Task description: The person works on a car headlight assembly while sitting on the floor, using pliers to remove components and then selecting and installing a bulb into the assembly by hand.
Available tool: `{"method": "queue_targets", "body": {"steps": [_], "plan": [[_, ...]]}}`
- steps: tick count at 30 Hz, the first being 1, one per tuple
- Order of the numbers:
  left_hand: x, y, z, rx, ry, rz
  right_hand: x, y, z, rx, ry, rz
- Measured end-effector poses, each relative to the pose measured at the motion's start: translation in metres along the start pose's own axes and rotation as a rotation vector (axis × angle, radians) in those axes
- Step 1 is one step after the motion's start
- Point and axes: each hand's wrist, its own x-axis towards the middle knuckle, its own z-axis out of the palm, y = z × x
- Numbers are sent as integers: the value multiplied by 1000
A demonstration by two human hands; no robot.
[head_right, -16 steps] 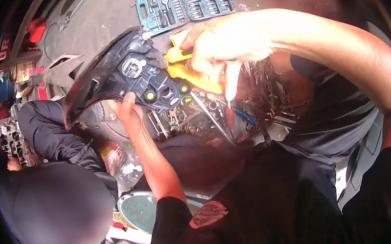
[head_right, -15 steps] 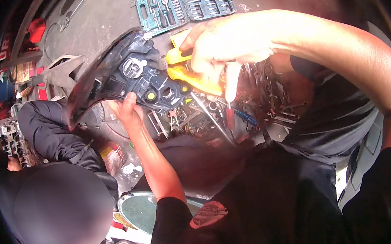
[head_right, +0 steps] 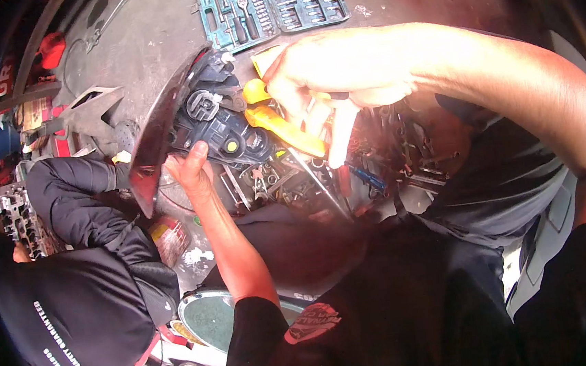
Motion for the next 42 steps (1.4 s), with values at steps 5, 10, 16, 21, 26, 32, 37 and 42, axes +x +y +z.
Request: {"method": "queue_targets", "body": {"steps": [5,10,16,21,26,32,37,42], "plan": [[5,-13,-15,355,-68,158,-4,10,-13,18,-25,-40],[-1,-26,-53,173,-7,50,-5,-4,3,66,-44,12],[-3,-7,-3,122,51,119,-19,-1,0,294,-105,118],[-5,-1,2,-4,77,47,-23,9,12,246,-99,51],[0,-6,-13,-4,49,12,-23,26,17,400,-204,7],[6,-12,-27,-53,27,-68,-36,24,29,407,-140,-30],[-2,-11,-23,43,-19,-13,-38,23,31,390,-118,-13],[-6,-12,-9,31,-21,-35,-28,40,17,451,-156,12]]}}
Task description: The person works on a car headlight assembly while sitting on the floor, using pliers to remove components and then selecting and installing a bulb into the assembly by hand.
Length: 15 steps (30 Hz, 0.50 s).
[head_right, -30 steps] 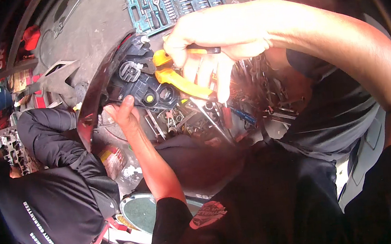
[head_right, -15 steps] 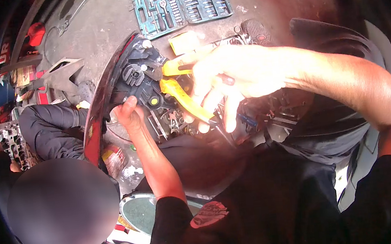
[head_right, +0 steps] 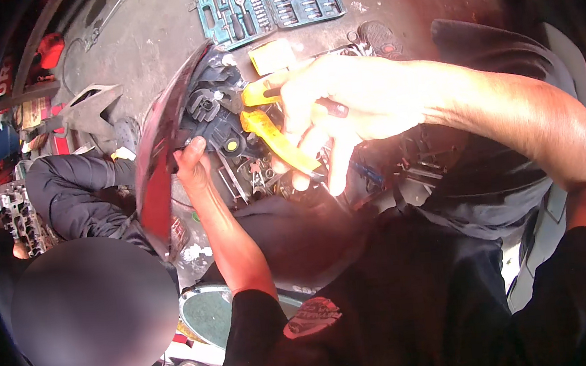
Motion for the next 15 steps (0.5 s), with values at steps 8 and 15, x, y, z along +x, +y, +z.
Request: {"method": "queue_targets", "body": {"steps": [8,15], "plan": [[0,0,10,16,-15,-30,1,-7,1,-26,40,-8],[1,-3,12,29,-38,-33,4,-2,-4,-85,91,-45]]}}
